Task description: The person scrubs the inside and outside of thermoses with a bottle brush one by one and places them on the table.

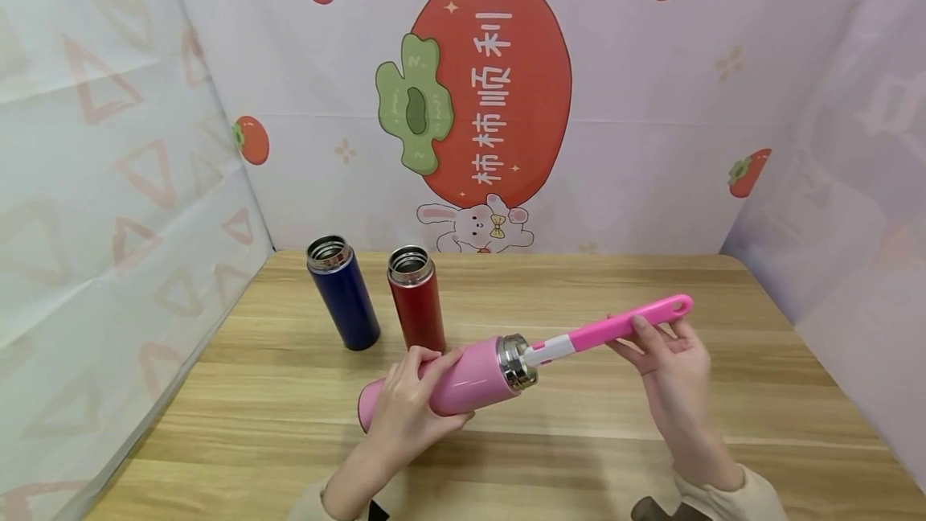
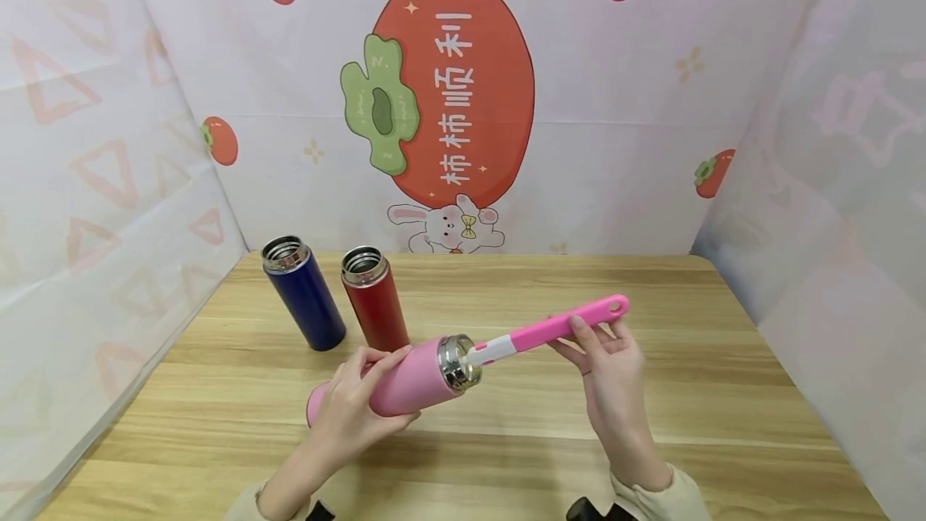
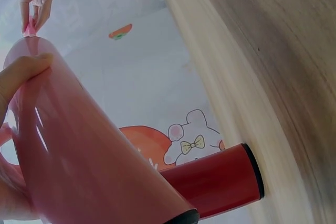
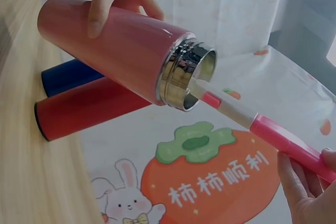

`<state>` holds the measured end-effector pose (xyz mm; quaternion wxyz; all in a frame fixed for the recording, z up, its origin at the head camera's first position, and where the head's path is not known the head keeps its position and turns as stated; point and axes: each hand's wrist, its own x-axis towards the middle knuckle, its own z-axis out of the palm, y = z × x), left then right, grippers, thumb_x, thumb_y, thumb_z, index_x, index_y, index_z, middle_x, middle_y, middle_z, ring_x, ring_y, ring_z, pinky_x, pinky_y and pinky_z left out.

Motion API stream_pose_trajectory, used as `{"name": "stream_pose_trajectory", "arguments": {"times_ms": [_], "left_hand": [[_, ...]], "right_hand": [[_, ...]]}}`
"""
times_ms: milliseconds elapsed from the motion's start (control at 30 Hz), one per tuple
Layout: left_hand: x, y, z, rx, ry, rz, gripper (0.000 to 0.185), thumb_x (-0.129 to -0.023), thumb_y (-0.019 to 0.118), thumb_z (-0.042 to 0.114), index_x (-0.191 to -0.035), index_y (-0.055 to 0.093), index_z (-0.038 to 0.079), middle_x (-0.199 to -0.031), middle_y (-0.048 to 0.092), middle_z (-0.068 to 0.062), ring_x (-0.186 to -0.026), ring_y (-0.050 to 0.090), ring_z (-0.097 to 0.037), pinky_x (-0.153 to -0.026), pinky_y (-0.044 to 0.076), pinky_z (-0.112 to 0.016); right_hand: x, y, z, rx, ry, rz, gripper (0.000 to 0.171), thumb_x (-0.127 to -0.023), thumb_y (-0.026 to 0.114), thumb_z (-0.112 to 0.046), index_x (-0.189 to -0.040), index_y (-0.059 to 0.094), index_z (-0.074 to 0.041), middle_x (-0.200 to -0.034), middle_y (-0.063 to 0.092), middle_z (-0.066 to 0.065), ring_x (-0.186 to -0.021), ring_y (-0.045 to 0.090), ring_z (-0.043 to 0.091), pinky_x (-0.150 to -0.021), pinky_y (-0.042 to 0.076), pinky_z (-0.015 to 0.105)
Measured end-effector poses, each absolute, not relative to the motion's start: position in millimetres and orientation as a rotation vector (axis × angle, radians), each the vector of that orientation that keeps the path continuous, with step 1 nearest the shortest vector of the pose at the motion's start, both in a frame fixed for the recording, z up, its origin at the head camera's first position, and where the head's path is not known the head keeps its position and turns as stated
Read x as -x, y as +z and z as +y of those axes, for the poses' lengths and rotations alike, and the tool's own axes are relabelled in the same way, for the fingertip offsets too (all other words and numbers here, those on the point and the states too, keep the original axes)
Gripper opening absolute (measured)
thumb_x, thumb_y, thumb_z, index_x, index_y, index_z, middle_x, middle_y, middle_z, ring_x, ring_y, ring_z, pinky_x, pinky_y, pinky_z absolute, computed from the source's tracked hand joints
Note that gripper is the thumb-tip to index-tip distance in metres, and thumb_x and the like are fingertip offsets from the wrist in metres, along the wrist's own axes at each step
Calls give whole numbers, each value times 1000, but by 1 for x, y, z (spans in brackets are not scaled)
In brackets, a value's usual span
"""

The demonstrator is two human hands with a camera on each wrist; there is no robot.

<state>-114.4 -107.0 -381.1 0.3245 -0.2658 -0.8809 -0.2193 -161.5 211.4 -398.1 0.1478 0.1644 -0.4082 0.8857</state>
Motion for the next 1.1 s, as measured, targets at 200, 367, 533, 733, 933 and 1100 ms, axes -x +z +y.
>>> {"name": "stream_pose_trajectory", "arguments": {"times_ms": [200, 367, 533, 733, 933, 1100], "left_hand": [[115, -381, -108, 724, -568, -2293, 70, -48, 83, 36, -111, 58, 18, -94, 49, -4, -80, 51, -18, -66, 40, -31], [114, -382, -111, 727, -572, -2308, 71, -49, 83, 36, -113, 57, 19, -94, 48, -4, -80, 50, -17, -65, 40, -30], [113, -385, -114, 721, -568, -2302, 73, -47, 83, 36, -114, 57, 20, -94, 48, -4, -80, 50, -17, -65, 39, -30], [113, -386, -115, 728, -570, -2293, 74, -47, 83, 36, -115, 57, 20, -94, 48, -4, -81, 50, -17, -65, 40, -30], [112, -384, -114, 725, -575, -2282, 72, -48, 83, 34, -114, 57, 19, -93, 48, -5, -82, 49, -18, -66, 41, -33], [113, -380, -112, 733, -576, -2247, 74, -46, 84, 33, -114, 57, 18, -91, 48, -7, -82, 49, -20, -67, 40, -35]], "right_hand": [[136, -345, 199, -454, 2566, -1050, 15, -85, 46, 12, -100, 48, 9, -85, 63, 19, -81, 64, 30, -72, 47, 44], [128, -326, 199, -390, 2570, -1013, 14, -85, 42, 14, -95, 51, 8, -80, 64, 18, -75, 65, 26, -68, 48, 40], [128, -325, 206, -419, 2609, -958, 18, -86, 38, 16, -95, 52, 10, -80, 64, 19, -76, 65, 28, -69, 47, 42], [127, -325, 208, -376, 2609, -976, 17, -86, 40, 15, -97, 52, 9, -81, 64, 19, -75, 65, 27, -69, 49, 40], [126, -324, 204, -326, 2587, -1052, 14, -86, 42, 12, -96, 51, 6, -80, 65, 15, -77, 65, 25, -69, 49, 38], [128, -322, 200, -309, 2570, -1090, 14, -86, 44, 11, -96, 50, 4, -80, 65, 15, -77, 65, 24, -69, 49, 38]]}}
